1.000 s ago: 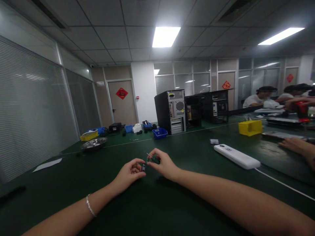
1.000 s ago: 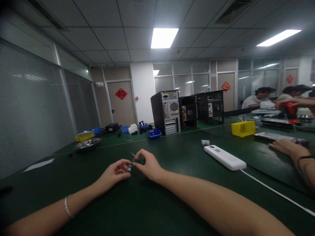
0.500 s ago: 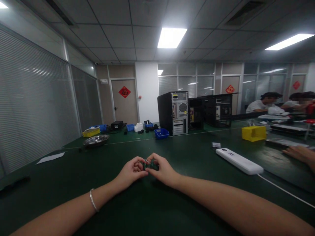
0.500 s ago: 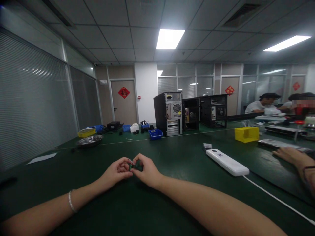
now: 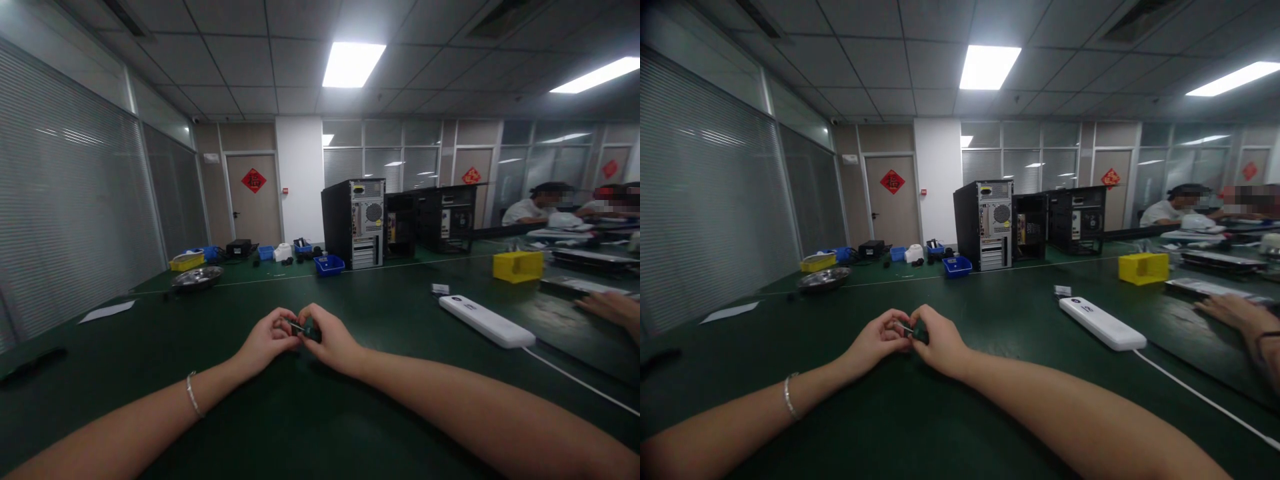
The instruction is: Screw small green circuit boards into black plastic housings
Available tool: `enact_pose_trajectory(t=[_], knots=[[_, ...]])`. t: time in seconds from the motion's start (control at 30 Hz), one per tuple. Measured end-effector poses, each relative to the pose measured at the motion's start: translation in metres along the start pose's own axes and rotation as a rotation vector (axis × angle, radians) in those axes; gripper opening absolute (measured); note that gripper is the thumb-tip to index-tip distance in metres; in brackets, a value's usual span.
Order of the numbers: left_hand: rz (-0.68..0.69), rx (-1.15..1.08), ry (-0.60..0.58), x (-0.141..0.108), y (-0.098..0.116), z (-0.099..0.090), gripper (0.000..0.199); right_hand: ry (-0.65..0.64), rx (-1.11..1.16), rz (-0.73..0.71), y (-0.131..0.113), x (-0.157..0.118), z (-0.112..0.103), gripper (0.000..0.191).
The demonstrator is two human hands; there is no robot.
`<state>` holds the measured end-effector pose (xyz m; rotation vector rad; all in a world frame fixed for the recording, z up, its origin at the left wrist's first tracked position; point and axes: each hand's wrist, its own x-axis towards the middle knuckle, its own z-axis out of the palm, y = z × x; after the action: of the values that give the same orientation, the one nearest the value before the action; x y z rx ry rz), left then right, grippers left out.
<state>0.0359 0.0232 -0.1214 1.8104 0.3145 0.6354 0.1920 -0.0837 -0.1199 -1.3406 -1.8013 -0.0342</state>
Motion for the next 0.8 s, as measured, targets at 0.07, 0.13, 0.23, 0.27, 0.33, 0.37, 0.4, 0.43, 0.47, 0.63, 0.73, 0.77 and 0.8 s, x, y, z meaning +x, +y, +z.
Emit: enact_pose_trajectory(t=[0.07, 0.13, 0.23, 0.27, 0.33, 0.37, 0.4, 0.43, 0.47, 0.63, 0.73, 0.77, 0.8], knots=[[-0.01, -0.007, -0.004, -0.001, 0.003, 0.0, 0.039, -0.008, -0.028, 0.012, -0.002, 0.0, -0.001, 0.027], [-0.024, -0.034, -0.012, -0.003, 0.008, 0.001, 0.038, -0.021, -0.055, 0.011, -0.004, 0.0, -0.002, 0.029], [-0.057, -0.098, -0.024, -0.005, 0.014, 0.002, 0.034, -0.044, -0.092, -0.006, -0.008, -0.001, -0.005, 0.032], [-0.067, -0.115, -0.028, -0.005, 0.015, 0.002, 0.032, -0.06, -0.101, -0.015, -0.009, -0.001, -0.006, 0.033], [-0.07, -0.141, -0.043, -0.005, 0.013, 0.002, 0.027, -0.103, -0.12, -0.041, -0.011, -0.002, -0.007, 0.036], [-0.065, -0.149, -0.051, -0.004, 0.01, 0.002, 0.025, -0.124, -0.131, -0.055, -0.012, -0.002, -0.007, 0.037], [-0.06, -0.156, -0.056, -0.004, 0.008, 0.001, 0.023, -0.145, -0.144, -0.068, -0.013, -0.002, -0.007, 0.038], [-0.058, -0.165, -0.061, -0.003, 0.006, 0.0, 0.022, -0.16, -0.156, -0.077, -0.014, -0.003, -0.007, 0.039], [-0.059, -0.175, -0.065, -0.003, 0.004, 0.0, 0.022, -0.17, -0.165, -0.082, -0.014, -0.003, -0.007, 0.039], [-0.097, -0.215, -0.032, -0.001, 0.0, -0.003, 0.03, -0.159, -0.153, -0.083, -0.014, -0.002, -0.006, 0.04], [-0.134, -0.244, 0.058, 0.004, -0.003, -0.007, 0.028, -0.105, -0.125, -0.059, -0.012, -0.002, -0.006, 0.036], [-0.15, -0.262, 0.1, 0.006, -0.004, -0.009, 0.025, -0.082, -0.117, -0.044, -0.011, -0.001, -0.006, 0.035], [-0.164, -0.282, 0.143, 0.008, -0.006, -0.012, 0.023, -0.059, -0.109, -0.03, -0.009, -0.001, -0.005, 0.033]])
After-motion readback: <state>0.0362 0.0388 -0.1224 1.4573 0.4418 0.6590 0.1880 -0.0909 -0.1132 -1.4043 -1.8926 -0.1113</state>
